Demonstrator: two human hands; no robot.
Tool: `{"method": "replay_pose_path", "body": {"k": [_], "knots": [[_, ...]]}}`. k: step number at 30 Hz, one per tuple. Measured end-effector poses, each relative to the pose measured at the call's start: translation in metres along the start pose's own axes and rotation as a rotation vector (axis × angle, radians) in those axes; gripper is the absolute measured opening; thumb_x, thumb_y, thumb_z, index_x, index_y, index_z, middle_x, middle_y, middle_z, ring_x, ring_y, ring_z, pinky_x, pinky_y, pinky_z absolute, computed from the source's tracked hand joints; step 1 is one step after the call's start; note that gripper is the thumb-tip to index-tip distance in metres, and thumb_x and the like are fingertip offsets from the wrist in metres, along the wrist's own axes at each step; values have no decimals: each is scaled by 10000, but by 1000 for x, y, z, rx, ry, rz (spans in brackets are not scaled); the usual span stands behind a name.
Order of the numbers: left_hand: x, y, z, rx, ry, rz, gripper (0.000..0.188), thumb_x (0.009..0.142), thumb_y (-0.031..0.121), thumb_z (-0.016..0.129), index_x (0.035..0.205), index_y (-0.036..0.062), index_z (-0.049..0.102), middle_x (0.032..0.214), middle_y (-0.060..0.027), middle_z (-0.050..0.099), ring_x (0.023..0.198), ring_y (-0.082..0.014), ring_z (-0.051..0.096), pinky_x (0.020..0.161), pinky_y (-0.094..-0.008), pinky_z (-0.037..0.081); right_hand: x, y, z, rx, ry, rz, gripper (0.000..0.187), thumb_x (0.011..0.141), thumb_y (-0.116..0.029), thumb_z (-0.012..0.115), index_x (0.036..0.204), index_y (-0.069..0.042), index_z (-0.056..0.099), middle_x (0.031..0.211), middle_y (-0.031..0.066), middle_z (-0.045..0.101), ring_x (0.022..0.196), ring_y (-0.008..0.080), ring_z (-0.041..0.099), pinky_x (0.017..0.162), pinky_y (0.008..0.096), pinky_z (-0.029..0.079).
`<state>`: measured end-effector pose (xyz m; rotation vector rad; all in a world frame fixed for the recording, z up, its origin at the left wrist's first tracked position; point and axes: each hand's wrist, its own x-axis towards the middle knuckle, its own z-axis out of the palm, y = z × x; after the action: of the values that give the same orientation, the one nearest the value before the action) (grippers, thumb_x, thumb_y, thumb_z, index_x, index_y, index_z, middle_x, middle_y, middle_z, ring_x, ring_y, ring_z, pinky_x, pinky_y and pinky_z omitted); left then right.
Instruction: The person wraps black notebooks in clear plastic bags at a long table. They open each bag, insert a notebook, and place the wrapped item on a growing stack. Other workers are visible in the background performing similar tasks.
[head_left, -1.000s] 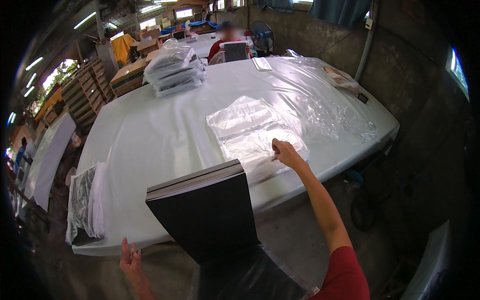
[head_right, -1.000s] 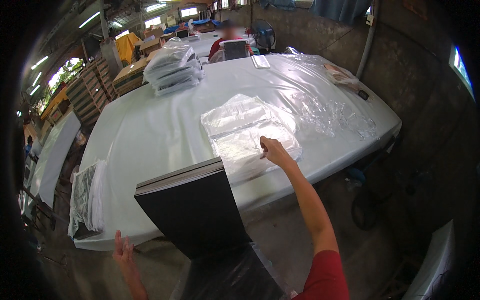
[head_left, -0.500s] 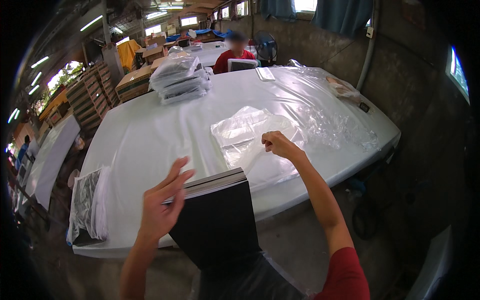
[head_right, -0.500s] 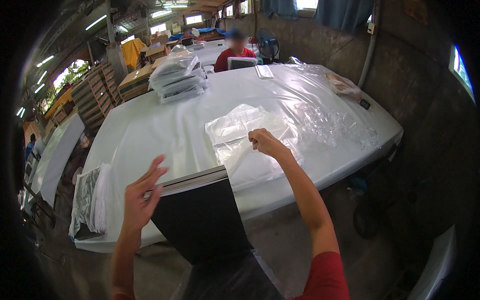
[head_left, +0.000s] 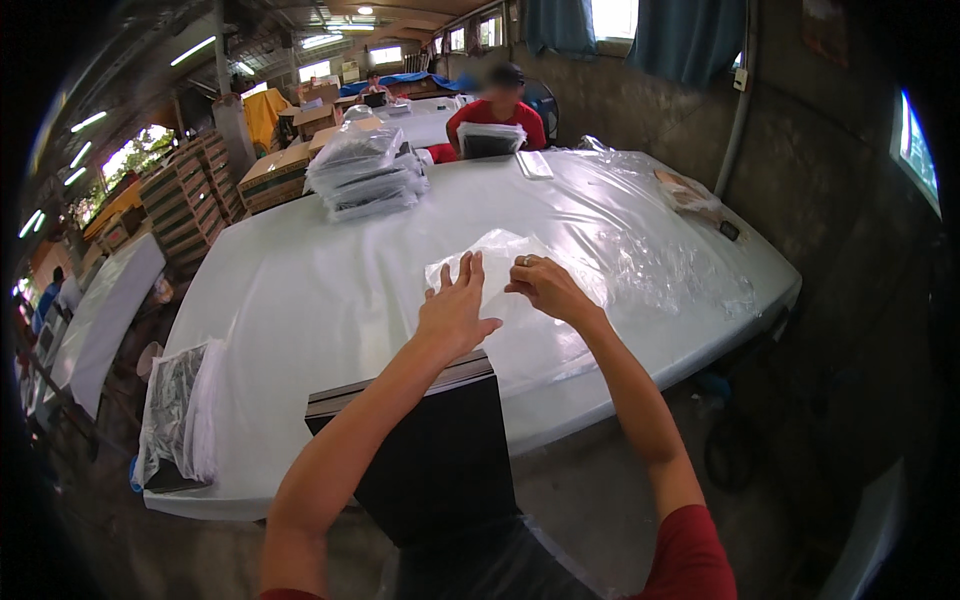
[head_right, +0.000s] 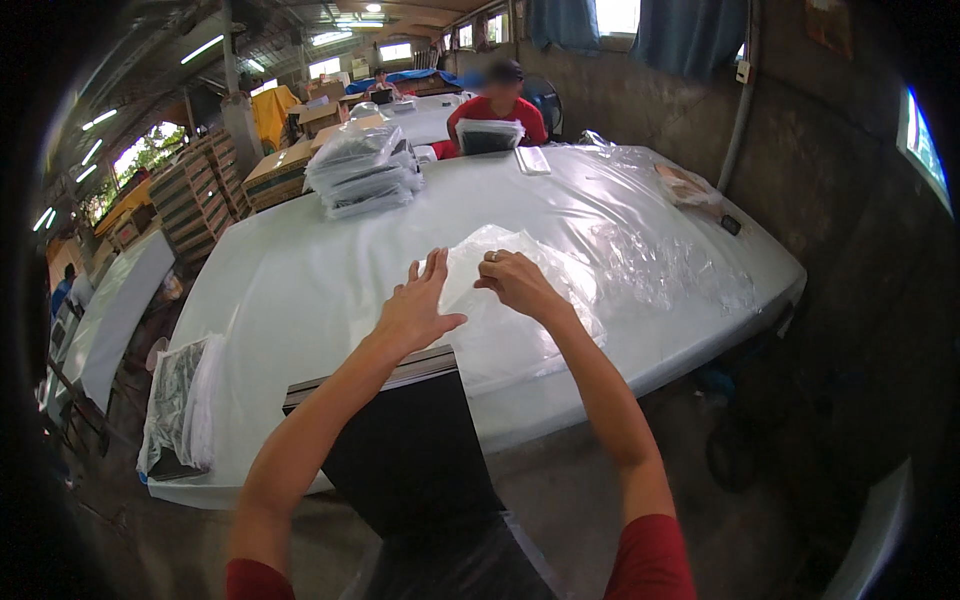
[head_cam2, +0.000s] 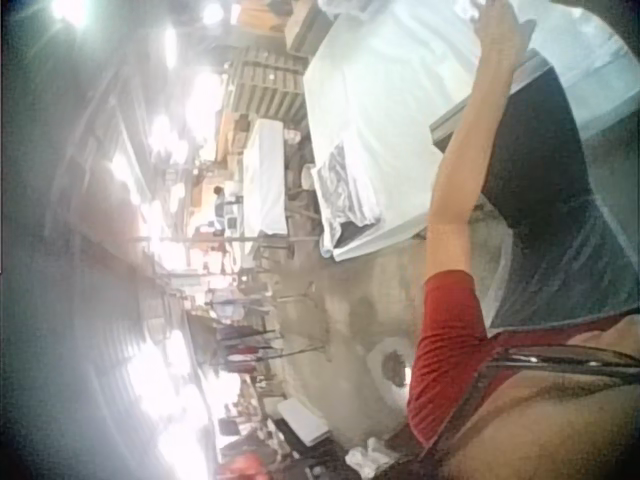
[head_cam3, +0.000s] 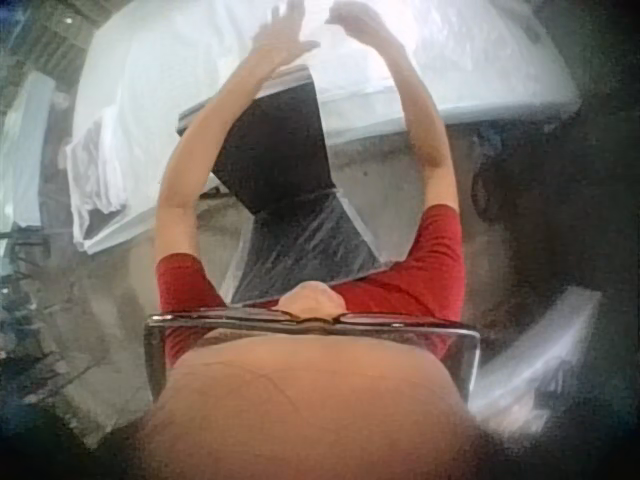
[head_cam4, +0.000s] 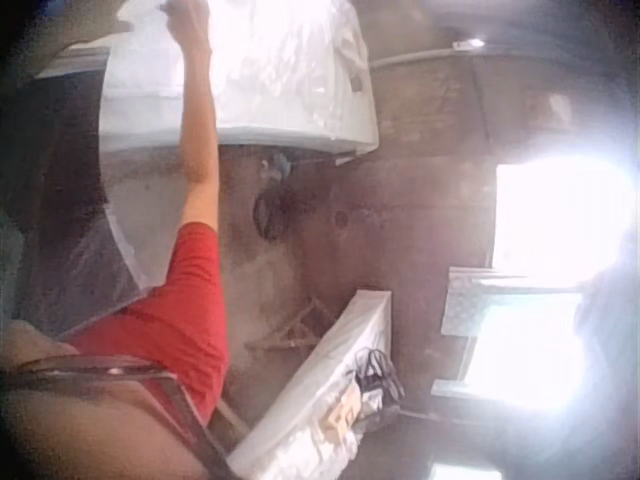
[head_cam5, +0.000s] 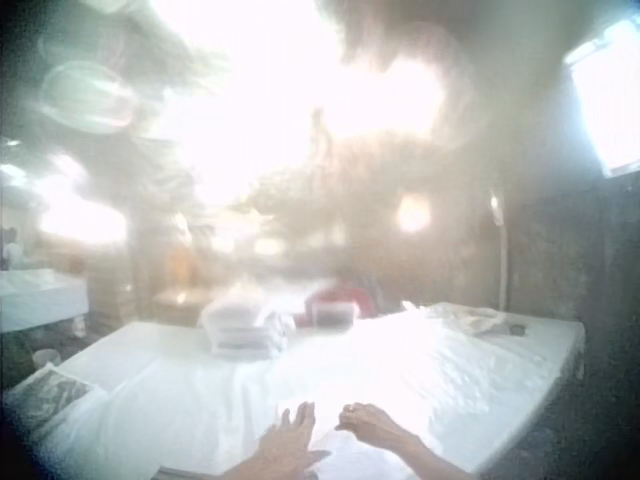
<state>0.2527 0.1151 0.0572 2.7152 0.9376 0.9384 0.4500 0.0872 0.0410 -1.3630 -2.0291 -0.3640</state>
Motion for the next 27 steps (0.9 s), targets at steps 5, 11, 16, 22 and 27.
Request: {"method": "replay_pose_path", "body": {"k": [5, 11, 16, 22, 27], "knots": [[57, -20, 27, -31, -427, -7, 457, 875, 239, 513, 1266, 13, 448, 1105, -184, 598, 1034, -374, 554, 900, -504, 415, 18, -8, -3, 59, 39, -66, 192, 764, -146, 677, 902, -47, 588, 790, 88, 578, 757, 283, 562, 692, 388, 437], [52, -42, 14, -212, -485, -34, 372, 915, 327, 403, 890, 33, 629, 851, -211, 629, 813, -371, 607, 710, -447, 468, -4, -11, 12, 392, 107, 166, 450, 676, -220, 788, 990, -31, 526, 977, 125, 593, 943, 262, 574, 814, 366, 450], [43, -23, -10, 94, -367, -14, 432, 927, 351, 379, 877, 10, 638, 851, -197, 636, 834, -384, 598, 739, -439, 461, -10, -11, 54, 274, 184, 337, 378, 671, -70, 721, 989, -52, 516, 1002, 128, 582, 960, 282, 569, 803, 387, 432], [38, -60, -58, -134, -296, 41, 456, 936, 377, 411, 932, -27, 622, 832, -181, 657, 780, -282, 609, 735, -386, 458, -13, 20, 72, -194, 171, 368, 358, 653, 40, 619, 980, -69, 521, 971, 86, 566, 982, 266, 551, 808, 380, 404], [18, -84, -120, -483, -46, -145, 470, 934, 393, 442, 915, -22, 662, 811, -81, 656, 755, -147, 553, 737, -312, 431, -17, 68, 79, -388, 229, 496, 360, 737, -21, 533, 1093, -51, 487, 956, 158, 593, 751, 317, 639, 611, 428, 510]]}}
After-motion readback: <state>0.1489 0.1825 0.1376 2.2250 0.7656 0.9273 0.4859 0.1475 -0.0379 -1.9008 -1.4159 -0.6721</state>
